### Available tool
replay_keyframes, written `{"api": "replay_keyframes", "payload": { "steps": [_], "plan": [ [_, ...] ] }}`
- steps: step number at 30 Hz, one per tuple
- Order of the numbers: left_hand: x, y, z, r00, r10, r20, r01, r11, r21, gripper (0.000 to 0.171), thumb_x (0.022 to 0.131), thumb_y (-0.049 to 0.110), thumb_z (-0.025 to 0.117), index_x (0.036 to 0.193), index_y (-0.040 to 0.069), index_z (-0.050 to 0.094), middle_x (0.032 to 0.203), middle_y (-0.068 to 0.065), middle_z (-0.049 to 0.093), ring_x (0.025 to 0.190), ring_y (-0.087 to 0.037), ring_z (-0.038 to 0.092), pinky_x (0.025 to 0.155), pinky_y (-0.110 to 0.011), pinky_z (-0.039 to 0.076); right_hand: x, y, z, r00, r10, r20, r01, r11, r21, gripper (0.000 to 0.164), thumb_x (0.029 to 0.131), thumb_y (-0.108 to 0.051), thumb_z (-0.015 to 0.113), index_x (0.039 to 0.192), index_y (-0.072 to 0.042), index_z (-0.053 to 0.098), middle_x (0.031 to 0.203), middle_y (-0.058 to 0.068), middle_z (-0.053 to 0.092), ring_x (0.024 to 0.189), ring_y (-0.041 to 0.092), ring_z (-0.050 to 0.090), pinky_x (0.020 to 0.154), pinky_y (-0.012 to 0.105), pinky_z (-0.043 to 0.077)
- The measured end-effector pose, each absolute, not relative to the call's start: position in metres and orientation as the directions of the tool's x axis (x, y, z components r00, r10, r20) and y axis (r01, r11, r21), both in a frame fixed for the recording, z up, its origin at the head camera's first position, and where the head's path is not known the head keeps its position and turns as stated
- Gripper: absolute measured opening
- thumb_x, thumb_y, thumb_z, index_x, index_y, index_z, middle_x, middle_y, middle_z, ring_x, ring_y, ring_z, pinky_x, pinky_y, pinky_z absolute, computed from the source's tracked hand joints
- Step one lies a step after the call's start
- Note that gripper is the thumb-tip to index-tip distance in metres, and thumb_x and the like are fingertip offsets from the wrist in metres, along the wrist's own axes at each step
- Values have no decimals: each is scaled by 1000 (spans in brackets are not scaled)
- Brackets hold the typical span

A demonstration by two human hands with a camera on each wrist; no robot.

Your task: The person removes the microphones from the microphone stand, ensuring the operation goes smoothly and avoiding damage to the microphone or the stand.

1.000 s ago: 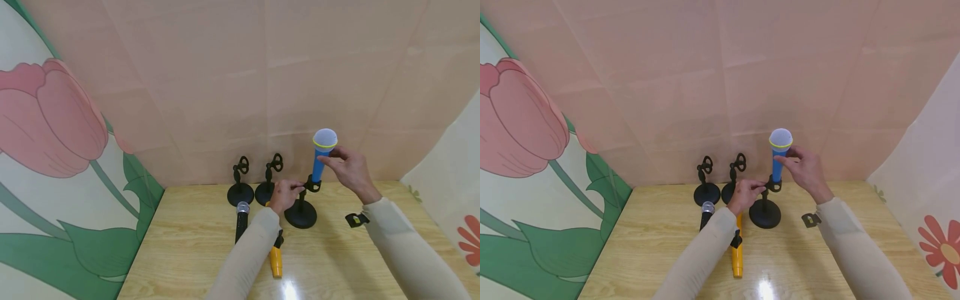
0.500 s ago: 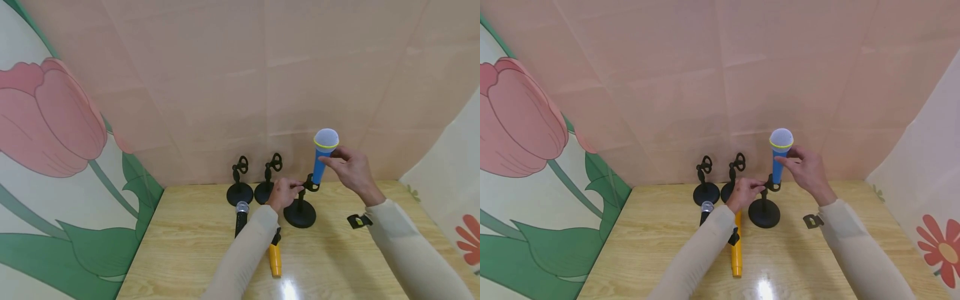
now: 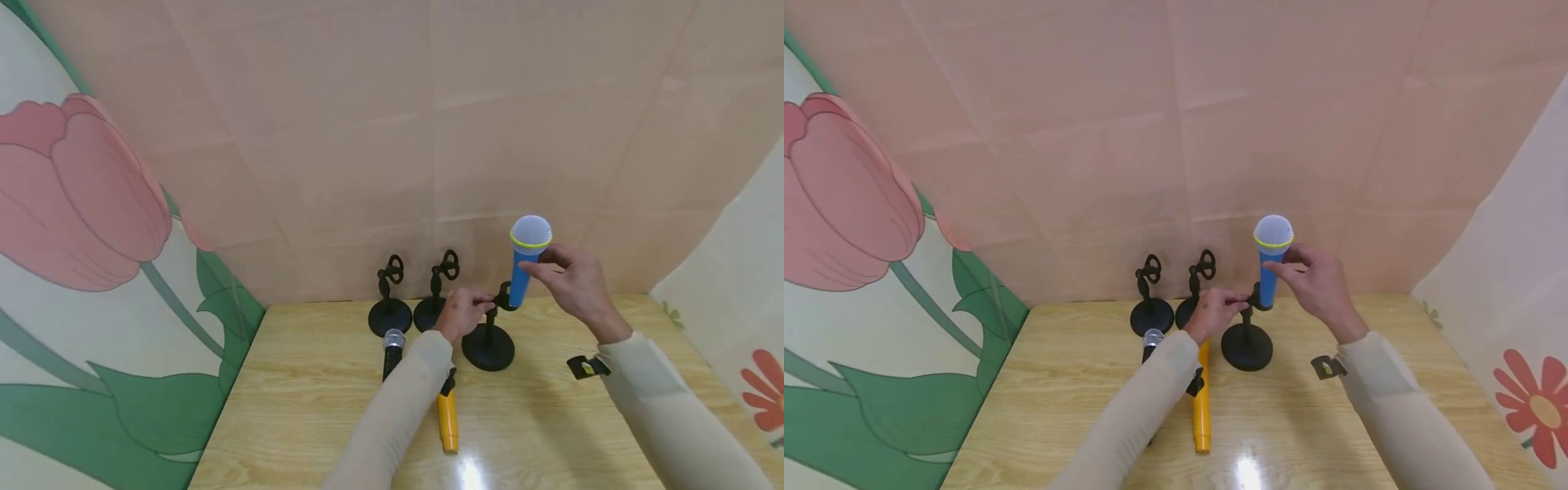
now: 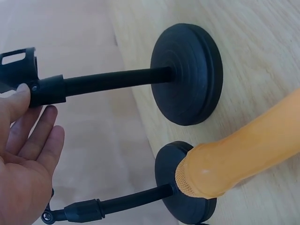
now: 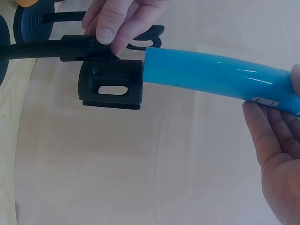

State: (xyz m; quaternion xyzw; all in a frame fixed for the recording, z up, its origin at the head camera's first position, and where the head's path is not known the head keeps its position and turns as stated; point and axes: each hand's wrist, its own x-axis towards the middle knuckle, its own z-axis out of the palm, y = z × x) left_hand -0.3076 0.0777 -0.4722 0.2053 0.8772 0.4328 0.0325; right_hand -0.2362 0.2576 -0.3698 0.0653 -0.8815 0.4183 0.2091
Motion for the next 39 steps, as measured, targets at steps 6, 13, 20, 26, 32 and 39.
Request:
{"api": "replay_keyframes", "payload": {
  "steps": [6,13,20,26,32,39],
  "plan": [
    [-312,77,-469,-907,399,135,358,562,746,16,93,20,73,106,20,81,102,12,75,95,-1,65,82,-16,51,-234,256,-370,-908,30,417,-305,637,-708,40,96,-28,70,120,4,66,111,23,69,107,39,64,90,54,52],
    [-318,80,-466,-897,432,93,346,556,755,17,93,17,73,108,18,80,102,10,74,92,-2,66,78,-17,52,-228,255,-377,-894,28,446,-330,634,-700,32,93,-23,74,113,2,70,103,18,72,93,-5,59,77,5,44],
    [-320,81,-466,-897,440,53,263,432,863,18,92,8,71,108,6,78,95,0,76,81,-9,70,69,-17,54,-221,255,-389,-901,29,433,-322,626,-710,30,92,-23,75,111,0,71,101,18,73,89,-12,57,74,5,45],
    [-321,83,-461,-921,389,5,144,329,933,16,92,-2,68,106,0,76,92,-8,74,80,-19,72,72,-26,58,-217,253,-404,-900,4,436,-337,628,-701,29,91,-20,76,111,0,71,101,17,73,88,-11,58,75,7,47],
    [-322,88,-459,-940,341,-18,79,269,960,17,91,-5,68,106,-2,75,89,-8,73,83,-25,73,73,-29,59,-214,250,-421,-909,14,416,-312,637,-705,31,91,-21,76,112,2,71,101,18,73,92,5,65,75,7,47],
    [-326,87,-463,-924,381,-16,112,314,943,23,96,-1,64,117,3,72,98,-6,74,88,-18,72,73,-21,56,-208,249,-440,-945,41,323,-224,641,-735,40,93,-28,73,117,4,68,106,22,71,102,41,66,85,53,55]
  ]
}}
